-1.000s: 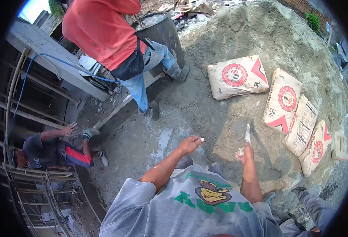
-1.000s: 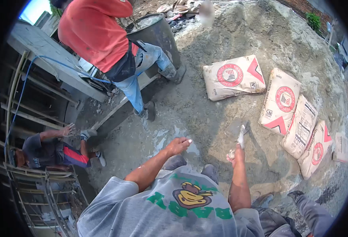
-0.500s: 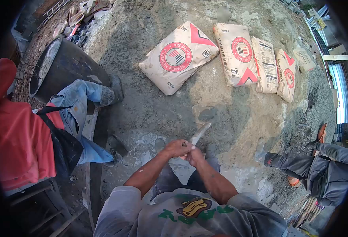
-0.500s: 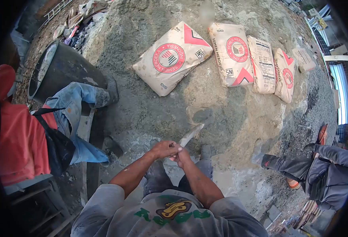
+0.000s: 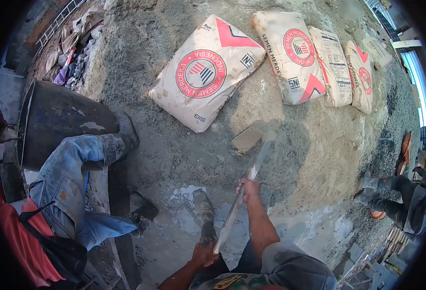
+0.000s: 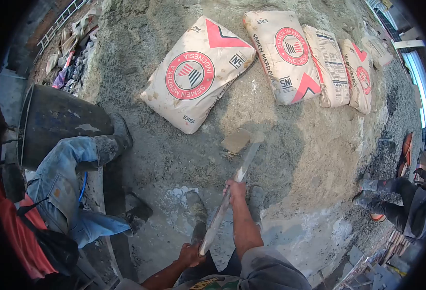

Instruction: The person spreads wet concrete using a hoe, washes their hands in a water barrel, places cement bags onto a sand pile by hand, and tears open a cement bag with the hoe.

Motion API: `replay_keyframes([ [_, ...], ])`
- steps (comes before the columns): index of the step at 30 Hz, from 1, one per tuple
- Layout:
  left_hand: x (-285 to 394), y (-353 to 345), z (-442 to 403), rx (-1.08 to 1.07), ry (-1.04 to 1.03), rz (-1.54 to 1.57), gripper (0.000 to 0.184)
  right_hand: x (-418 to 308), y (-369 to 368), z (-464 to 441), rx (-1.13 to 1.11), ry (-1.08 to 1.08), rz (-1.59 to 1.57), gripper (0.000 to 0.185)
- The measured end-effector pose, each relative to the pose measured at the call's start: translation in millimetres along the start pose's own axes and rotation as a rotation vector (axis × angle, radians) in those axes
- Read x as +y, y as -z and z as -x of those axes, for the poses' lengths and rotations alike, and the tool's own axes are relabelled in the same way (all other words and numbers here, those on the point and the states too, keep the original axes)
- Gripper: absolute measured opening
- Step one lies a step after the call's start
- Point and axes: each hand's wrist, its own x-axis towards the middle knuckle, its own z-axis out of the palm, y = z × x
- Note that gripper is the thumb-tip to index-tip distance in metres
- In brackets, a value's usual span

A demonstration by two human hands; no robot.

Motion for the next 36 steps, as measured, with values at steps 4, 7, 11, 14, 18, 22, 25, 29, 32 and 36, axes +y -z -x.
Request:
replay_keyframes([
  [4, 52, 47, -46, 0.214, -0.207, 0.051, 0.050, -154, -32, 75, -0.195, 0.301, -0.133, 0.011],
  [7, 146, 145, -90, 0.381, -0.430, 0.165, 0.047, -310, -49, 131, -0.290, 0.636, -0.032, 0.013],
  [11, 249, 254, -139, 0.573, -0.546, 0.262, 0.047, -476, -80, 161, -0.371, 0.877, 0.018, 0.011],
  [14, 285, 287, -175, 0.547, -0.390, 0.298, 0.051, -531, -107, 91, -0.395, 0.801, 0.096, 0.011],
  [18, 320, 155, -237, 0.394, -0.168, 0.673, 0.057, -429, -100, -82, -0.311, 0.305, 0.549, 0.007],
  [22, 340, 135, -191, 0.177, 0.123, 0.671, 0.056, -370, -59, -72, -0.338, 0.141, 0.451, 0.011],
  [25, 355, 109, -186, 0.122, 0.136, 0.710, 0.050, -394, -41, -18, -0.416, 0.206, 0.386, 0.017],
  [29, 387, 145, -228, 0.512, -0.035, 0.731, 0.041, -470, -75, 37, -0.544, 0.422, 0.387, 0.018],
  [32, 370, 210, -266, 0.773, -0.141, 0.711, 0.038, -506, -131, 26, -0.698, 0.467, 0.353, 0.014],
  [36, 317, 158, -264, 0.597, 0.051, 0.846, 0.044, -412, -159, -18, -0.626, 0.375, 0.583, 0.013],
])
